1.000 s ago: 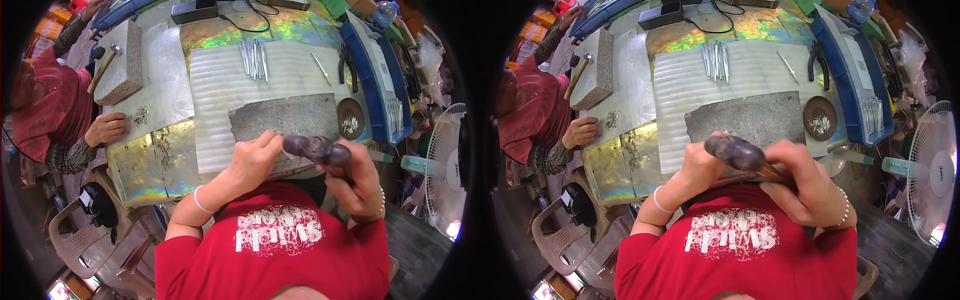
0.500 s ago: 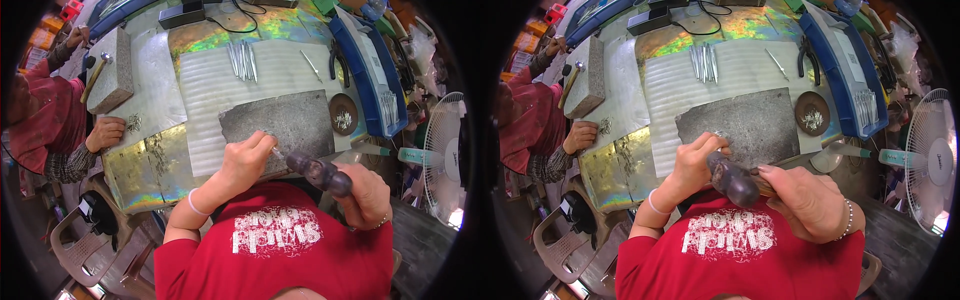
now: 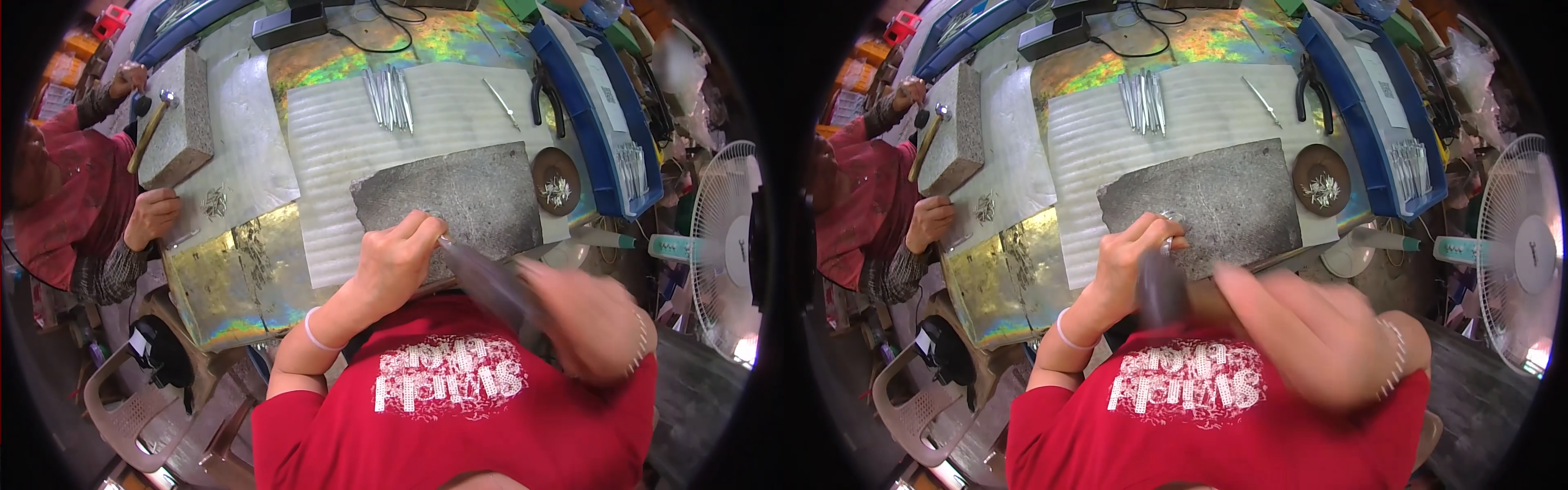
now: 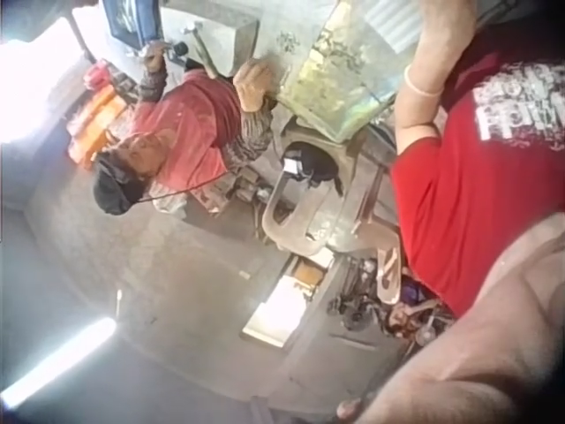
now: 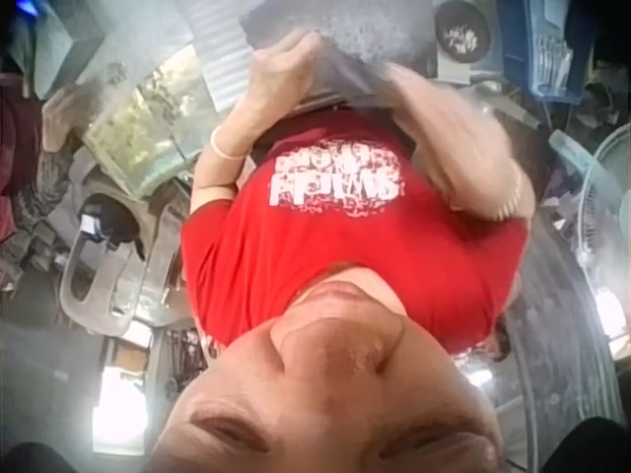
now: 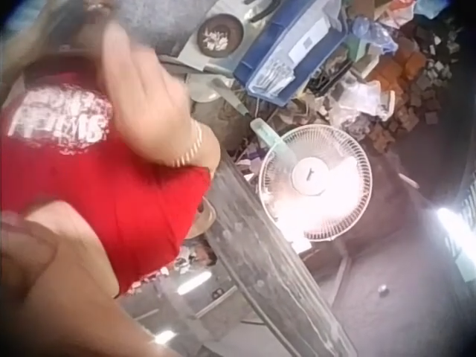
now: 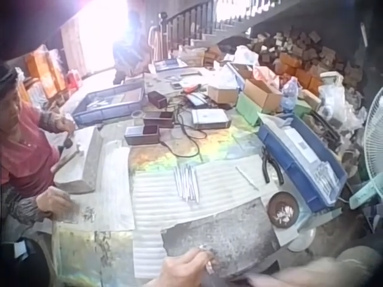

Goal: Manually stamping or marking small metal tubes using a punch tool and hammer at a workshop bench.

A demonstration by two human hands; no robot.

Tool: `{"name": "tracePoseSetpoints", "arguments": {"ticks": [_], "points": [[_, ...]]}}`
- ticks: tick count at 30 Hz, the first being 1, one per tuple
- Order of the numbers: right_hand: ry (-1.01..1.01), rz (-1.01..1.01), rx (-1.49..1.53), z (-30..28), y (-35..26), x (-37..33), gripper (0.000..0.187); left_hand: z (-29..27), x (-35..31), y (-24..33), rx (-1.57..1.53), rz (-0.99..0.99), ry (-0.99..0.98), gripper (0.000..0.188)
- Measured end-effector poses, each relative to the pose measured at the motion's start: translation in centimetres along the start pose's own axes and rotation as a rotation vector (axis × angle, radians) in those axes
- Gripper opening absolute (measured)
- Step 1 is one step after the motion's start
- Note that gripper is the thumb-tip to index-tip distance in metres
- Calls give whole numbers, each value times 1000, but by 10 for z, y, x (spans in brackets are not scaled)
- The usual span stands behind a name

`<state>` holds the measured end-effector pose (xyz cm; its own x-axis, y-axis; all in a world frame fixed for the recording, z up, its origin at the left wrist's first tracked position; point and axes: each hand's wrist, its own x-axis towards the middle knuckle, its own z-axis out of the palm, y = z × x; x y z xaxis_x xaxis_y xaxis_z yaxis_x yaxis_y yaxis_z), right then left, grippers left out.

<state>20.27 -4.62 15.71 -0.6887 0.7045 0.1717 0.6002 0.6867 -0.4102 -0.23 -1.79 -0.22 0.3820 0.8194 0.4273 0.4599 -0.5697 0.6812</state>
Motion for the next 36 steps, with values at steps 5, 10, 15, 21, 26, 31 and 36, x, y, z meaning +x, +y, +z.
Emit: {"name": "tracePoseSetpoints", "arguments": {"ticks": [5,10,15,21,26,31,36], "points": [[12,95,151,11,5,-5,47,2,-1,-2,-4,4,-7,14],[-314,252,101,-48,-14,-35,32,1,3,0,-1,26,5,14],[-29,103,143,7,10,0,56,0,4,-3,6,-1,-6,15],[201,370,240,11,13,-17,44,-9,3,6,-671,-290,34,7],[293,401,170,73,56,-18,41,-42,6,13,-1430,-610,121,19],[217,492,-118,110,86,-22,50,-40,7,14,-1544,-681,133,20],[176,473,-212,111,83,-18,49,-37,10,12,-1482,-697,110,17]]}}
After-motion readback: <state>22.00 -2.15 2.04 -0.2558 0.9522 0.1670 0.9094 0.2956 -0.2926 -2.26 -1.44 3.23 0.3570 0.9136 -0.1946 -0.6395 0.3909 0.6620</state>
